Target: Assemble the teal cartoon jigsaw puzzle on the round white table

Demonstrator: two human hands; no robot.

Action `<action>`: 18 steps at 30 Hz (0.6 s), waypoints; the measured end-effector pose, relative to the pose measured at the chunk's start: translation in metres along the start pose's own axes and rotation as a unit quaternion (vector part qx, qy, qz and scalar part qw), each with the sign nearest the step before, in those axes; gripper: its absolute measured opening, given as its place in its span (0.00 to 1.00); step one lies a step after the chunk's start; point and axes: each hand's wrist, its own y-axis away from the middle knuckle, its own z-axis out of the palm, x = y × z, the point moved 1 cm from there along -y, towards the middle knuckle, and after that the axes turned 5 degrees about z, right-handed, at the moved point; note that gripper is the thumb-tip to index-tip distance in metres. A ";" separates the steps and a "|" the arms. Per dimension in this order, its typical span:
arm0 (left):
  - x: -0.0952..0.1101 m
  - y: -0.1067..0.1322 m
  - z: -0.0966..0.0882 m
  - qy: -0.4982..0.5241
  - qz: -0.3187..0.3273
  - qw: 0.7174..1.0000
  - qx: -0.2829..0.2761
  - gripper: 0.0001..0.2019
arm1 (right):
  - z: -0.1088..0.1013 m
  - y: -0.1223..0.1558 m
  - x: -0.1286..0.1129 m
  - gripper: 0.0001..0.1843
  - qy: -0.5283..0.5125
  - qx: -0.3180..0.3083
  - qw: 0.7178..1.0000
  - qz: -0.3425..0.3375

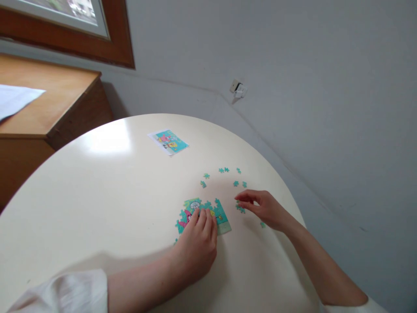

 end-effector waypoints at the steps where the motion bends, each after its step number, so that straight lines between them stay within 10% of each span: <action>1: 0.000 0.000 0.000 0.000 0.000 1.000 0.003 0.23 | 0.003 -0.003 -0.004 0.10 -0.004 -0.003 1.000 -0.014; 18: 0.003 0.001 0.001 -0.007 -0.009 0.999 0.044 0.22 | 0.051 -0.043 -0.054 0.06 -0.014 -0.079 0.994 -0.078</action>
